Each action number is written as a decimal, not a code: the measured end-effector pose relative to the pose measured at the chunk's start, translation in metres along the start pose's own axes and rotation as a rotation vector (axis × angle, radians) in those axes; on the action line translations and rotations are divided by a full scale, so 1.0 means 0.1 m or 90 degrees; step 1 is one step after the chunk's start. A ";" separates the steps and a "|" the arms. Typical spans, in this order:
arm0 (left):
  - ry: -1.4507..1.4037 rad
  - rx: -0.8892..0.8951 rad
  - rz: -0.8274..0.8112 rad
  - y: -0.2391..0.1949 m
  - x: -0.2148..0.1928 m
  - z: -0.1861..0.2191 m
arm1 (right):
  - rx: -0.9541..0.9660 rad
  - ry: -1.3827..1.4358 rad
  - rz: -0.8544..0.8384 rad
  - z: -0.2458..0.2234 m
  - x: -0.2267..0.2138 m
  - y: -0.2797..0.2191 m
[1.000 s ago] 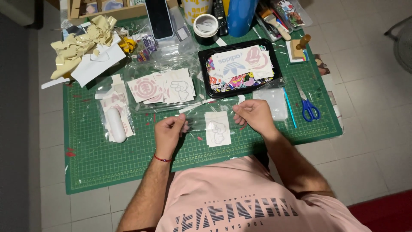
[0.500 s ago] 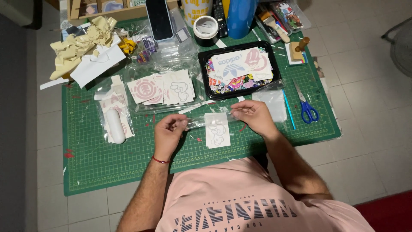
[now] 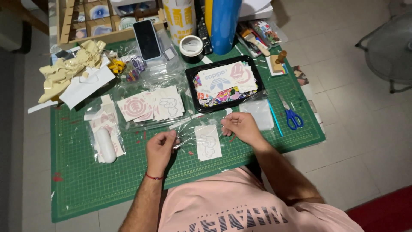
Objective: The person picks up stickers from a green cutting mat by hand and places them into plastic sleeves or a black tray. The person briefly uses scissors to trim a sticker.
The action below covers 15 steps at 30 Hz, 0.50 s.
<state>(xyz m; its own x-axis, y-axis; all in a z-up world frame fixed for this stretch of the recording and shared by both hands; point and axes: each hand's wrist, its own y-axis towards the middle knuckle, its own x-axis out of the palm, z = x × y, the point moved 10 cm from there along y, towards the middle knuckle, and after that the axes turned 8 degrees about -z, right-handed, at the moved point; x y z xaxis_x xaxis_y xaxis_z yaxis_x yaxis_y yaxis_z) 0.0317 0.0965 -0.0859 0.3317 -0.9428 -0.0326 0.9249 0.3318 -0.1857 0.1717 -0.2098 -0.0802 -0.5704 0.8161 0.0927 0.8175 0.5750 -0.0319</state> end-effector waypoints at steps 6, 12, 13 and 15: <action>-0.072 0.046 -0.028 0.10 -0.01 -0.25 | -0.018 0.011 0.007 0.04 0.00 0.03; -0.020 0.114 -0.029 0.08 0.03 0.03 | -0.017 -0.016 0.020 -0.12 0.02 0.00; -0.020 0.114 -0.030 0.08 0.03 0.04 | -0.017 -0.015 0.021 -0.14 0.02 0.00; -0.013 0.124 -0.028 0.07 0.02 0.06 | -0.028 -0.023 0.020 -0.20 0.03 -0.01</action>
<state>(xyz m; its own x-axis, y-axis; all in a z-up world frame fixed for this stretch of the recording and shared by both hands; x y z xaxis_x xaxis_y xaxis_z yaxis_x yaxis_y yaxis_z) 0.0403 0.0968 -0.0817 0.2920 -0.9564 -0.0079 0.9564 0.2919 0.0071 0.1710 -0.2090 -0.0602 -0.5469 0.8353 0.0569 0.8369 0.5473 0.0090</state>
